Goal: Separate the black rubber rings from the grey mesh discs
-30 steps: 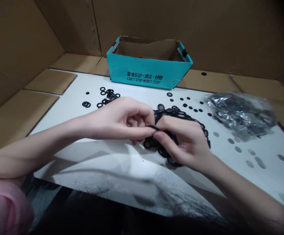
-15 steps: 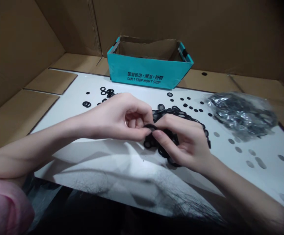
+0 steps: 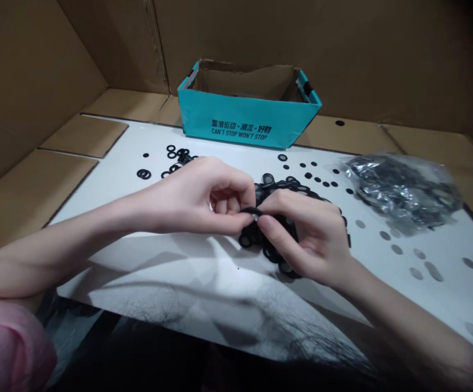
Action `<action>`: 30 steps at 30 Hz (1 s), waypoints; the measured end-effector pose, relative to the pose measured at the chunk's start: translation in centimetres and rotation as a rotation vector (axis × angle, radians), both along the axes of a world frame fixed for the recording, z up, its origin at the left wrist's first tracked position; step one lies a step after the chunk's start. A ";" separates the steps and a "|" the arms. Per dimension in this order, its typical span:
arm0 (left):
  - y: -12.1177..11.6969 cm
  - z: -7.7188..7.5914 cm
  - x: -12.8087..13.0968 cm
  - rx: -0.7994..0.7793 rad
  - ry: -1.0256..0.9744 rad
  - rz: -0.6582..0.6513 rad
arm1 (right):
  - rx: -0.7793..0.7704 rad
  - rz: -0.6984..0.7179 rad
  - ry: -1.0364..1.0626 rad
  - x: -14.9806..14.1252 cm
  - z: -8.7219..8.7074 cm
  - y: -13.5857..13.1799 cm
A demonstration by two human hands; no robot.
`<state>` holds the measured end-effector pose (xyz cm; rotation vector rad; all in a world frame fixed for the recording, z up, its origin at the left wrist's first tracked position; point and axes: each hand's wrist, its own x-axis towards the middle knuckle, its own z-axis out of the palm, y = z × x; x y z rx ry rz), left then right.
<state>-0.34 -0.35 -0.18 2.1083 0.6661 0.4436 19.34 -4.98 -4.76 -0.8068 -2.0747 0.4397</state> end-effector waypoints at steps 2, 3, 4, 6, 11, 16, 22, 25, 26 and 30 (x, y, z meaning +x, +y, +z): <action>-0.1 0.0 0.1 0.057 -0.004 0.007 | 0.035 -0.003 -0.028 0.1 0.1 0.1; -0.1 0.0 0.2 0.075 0.001 0.005 | 0.049 -0.003 -0.034 0.1 0.0 0.1; -0.2 0.0 0.2 0.085 0.009 -0.001 | 0.062 -0.005 -0.032 0.0 0.0 0.1; -0.2 0.0 0.2 0.095 0.015 -0.009 | 0.056 -0.004 -0.013 -0.1 -0.2 0.1; -0.1 -0.3 0.0 0.193 -0.099 0.021 | -0.377 -0.018 0.258 -0.1 -0.8 -0.2; -0.3 -0.6 0.1 0.450 -0.155 -0.030 | -0.819 0.149 0.587 -0.5 -1.3 -0.4; -1.0 -0.4 0.2 0.579 -0.155 -0.035 | -0.984 0.227 0.740 -1.3 -0.9 -0.7; -1.2 -0.4 0.2 0.580 -0.172 -0.030 | -1.003 0.231 0.744 -1.3 -0.9 -0.8; -1.3 -0.4 0.2 0.577 -0.177 -0.029 | -0.993 0.225 0.731 -1.3 -1.0 -0.8; -1.5 -0.3 0.2 0.496 -0.202 0.025 | -0.813 0.150 0.634 -0.8 -1.2 -0.8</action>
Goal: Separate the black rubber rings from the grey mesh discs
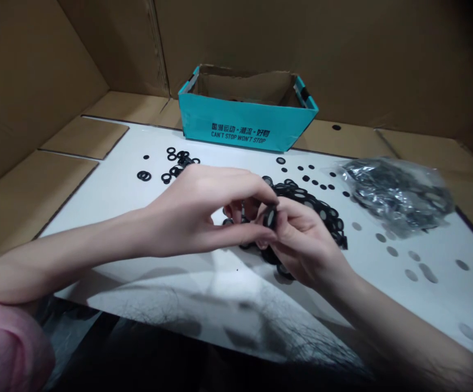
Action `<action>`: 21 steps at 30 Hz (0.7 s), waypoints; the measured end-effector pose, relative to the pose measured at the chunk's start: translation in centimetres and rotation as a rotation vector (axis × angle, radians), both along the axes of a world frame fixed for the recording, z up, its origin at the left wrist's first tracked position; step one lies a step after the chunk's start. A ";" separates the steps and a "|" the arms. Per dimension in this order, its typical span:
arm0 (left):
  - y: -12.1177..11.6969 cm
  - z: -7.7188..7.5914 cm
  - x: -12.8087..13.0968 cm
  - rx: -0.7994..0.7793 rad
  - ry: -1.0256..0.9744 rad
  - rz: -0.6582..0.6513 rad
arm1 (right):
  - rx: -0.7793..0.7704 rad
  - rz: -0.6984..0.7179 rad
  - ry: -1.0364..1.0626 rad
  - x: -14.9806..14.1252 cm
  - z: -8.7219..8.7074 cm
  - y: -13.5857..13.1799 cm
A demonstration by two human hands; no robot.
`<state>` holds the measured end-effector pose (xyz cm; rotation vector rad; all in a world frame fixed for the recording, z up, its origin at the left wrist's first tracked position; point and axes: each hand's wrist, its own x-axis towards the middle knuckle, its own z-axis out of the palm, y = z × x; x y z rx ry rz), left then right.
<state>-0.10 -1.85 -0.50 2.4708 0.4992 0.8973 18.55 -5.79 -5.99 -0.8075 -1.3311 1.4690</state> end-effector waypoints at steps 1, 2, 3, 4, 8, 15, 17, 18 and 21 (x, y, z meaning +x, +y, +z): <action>-0.1 0.1 0.0 -0.056 -0.011 0.024 | 0.081 -0.052 -0.063 0.1 0.0 0.0; -0.1 0.1 0.0 -0.124 -0.021 0.045 | 0.176 -0.110 -0.147 0.3 0.2 0.0; -0.1 0.2 0.1 -0.194 -0.023 0.059 | 0.279 -0.162 -0.247 0.4 0.3 0.0; -0.2 0.3 0.1 -0.252 -0.013 0.068 | 0.383 -0.201 -0.351 0.5 0.6 0.0; -0.2 0.4 0.2 -0.300 0.062 0.076 | 0.727 -0.244 -0.601 0.7 1.6 0.2; 0.0 0.4 0.1 -0.327 0.124 0.022 | 0.798 -0.238 -0.583 0.5 1.7 0.3; 0.2 0.4 0.1 -0.370 0.130 0.005 | 0.767 -0.247 -0.556 0.5 1.6 0.2; 0.3 0.4 0.0 -0.381 0.122 0.001 | 0.724 -0.245 -0.545 0.5 1.5 0.2; 0.6 0.3 0.0 -0.363 0.072 0.014 | 0.470 -0.215 -0.463 0.7 1.0 0.2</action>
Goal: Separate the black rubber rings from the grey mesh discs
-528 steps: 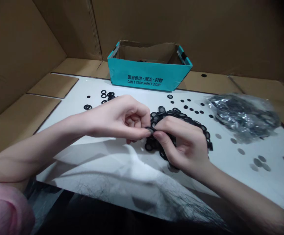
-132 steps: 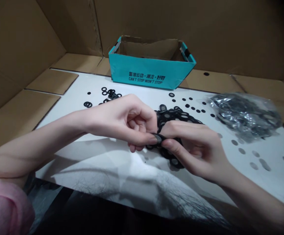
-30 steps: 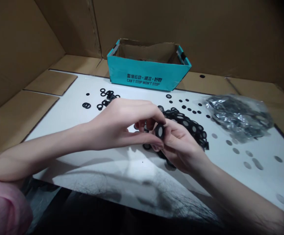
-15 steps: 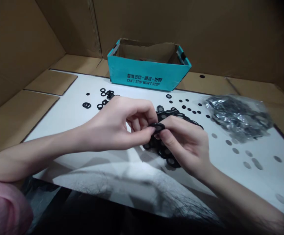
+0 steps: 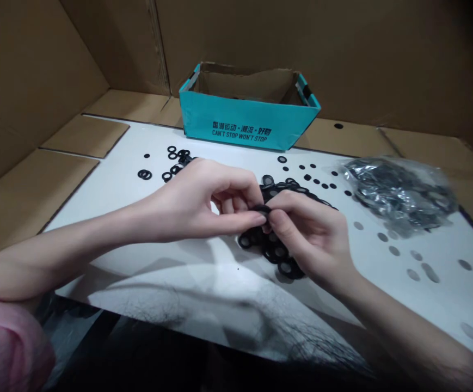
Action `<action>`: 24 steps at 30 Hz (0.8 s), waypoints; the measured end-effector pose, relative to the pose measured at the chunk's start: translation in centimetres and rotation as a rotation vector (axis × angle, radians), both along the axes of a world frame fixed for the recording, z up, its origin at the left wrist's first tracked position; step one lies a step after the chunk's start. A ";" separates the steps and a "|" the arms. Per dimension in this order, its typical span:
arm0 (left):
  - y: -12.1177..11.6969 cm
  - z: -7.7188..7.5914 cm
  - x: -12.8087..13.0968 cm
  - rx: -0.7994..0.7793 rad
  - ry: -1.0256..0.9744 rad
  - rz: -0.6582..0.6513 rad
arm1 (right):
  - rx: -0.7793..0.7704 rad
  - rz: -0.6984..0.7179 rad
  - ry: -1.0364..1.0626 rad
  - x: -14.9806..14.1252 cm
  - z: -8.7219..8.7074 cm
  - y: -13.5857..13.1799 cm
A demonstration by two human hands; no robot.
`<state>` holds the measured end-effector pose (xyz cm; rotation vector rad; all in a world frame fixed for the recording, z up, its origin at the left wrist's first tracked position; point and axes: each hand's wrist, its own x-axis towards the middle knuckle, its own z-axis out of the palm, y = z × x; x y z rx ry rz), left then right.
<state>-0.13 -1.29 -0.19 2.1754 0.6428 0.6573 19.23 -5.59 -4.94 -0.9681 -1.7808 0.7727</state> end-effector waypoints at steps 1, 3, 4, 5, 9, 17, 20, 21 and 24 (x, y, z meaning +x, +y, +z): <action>0.0 -0.1 0.0 0.023 -0.022 0.001 | -0.101 0.014 0.067 0.0 -0.3 0.0; 0.1 -0.2 0.0 0.104 -0.059 -0.015 | -0.282 0.081 0.213 0.0 -0.9 0.2; 0.0 -0.2 0.0 0.162 -0.071 -0.026 | -0.356 0.120 0.280 -0.1 -1.1 0.2; 0.0 -0.3 0.1 0.224 -0.078 -0.037 | -0.419 0.156 0.336 -0.2 -1.3 0.2; -0.4 -0.5 0.2 0.383 -0.081 -0.043 | -0.578 0.225 0.504 -0.9 -1.4 0.2; -0.9 -0.5 0.3 0.390 -0.084 -0.040 | -0.642 0.225 0.565 -1.2 -1.5 -0.2; -0.9 -0.5 0.2 0.382 -0.076 -0.022 | -0.632 0.233 0.540 -1.2 -1.5 -0.1; -0.9 -0.5 0.1 0.387 -0.073 -0.017 | -0.628 0.227 0.526 -1.1 -1.5 -0.1; -0.8 -0.6 0.0 0.421 -0.082 -0.015 | -0.570 0.203 0.465 -0.6 -0.9 0.0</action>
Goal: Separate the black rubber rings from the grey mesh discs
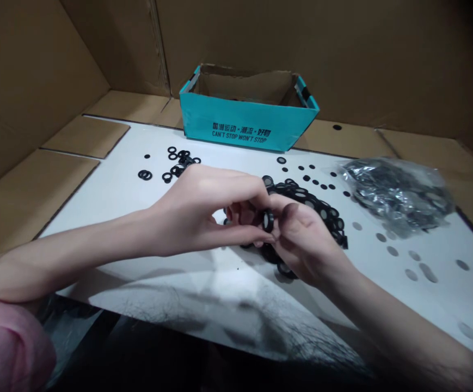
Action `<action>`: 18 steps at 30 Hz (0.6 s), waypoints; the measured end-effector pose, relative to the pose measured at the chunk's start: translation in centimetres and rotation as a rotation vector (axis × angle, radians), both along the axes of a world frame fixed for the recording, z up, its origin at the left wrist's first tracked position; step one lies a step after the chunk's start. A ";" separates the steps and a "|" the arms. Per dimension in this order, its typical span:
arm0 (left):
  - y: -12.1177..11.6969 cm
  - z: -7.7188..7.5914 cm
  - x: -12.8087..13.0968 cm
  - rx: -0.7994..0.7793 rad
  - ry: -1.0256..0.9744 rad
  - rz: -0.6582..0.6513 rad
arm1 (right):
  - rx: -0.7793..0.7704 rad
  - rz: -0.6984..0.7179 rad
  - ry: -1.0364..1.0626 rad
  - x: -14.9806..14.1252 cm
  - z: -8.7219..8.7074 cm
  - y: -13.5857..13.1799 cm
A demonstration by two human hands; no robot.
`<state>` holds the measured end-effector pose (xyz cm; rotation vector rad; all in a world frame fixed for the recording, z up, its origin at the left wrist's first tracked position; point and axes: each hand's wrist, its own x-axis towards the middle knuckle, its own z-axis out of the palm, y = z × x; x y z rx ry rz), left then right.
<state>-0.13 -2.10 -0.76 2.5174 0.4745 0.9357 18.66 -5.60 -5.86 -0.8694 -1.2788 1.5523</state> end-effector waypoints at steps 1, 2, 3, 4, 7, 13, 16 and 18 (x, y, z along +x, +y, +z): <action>0.0 -0.1 0.0 0.014 -0.001 0.002 | 0.030 -0.008 -0.031 0.2 0.3 0.0; 0.1 -0.1 -0.1 0.028 -0.001 0.009 | 0.063 -0.016 -0.073 0.4 0.7 -0.1; 0.1 -0.2 -0.1 0.042 0.002 0.018 | 0.093 -0.028 -0.127 0.5 1.0 -0.1; 0.1 -0.4 -0.1 0.057 0.011 0.029 | 0.122 -0.050 -0.186 0.5 1.4 -0.2; 0.3 -0.7 -0.1 0.117 0.036 0.039 | 0.192 -0.165 -0.343 0.2 2.2 -0.6; 0.5 -1.3 0.0 0.192 0.000 0.026 | 0.247 -0.285 -0.393 -0.3 2.5 -1.3; 0.4 -1.6 0.1 0.197 -0.040 0.012 | 0.245 -0.283 -0.375 -0.2 2.6 -1.5; 0.5 -1.8 0.1 0.192 -0.068 -0.002 | 0.258 -0.299 -0.376 -0.2 2.7 -1.6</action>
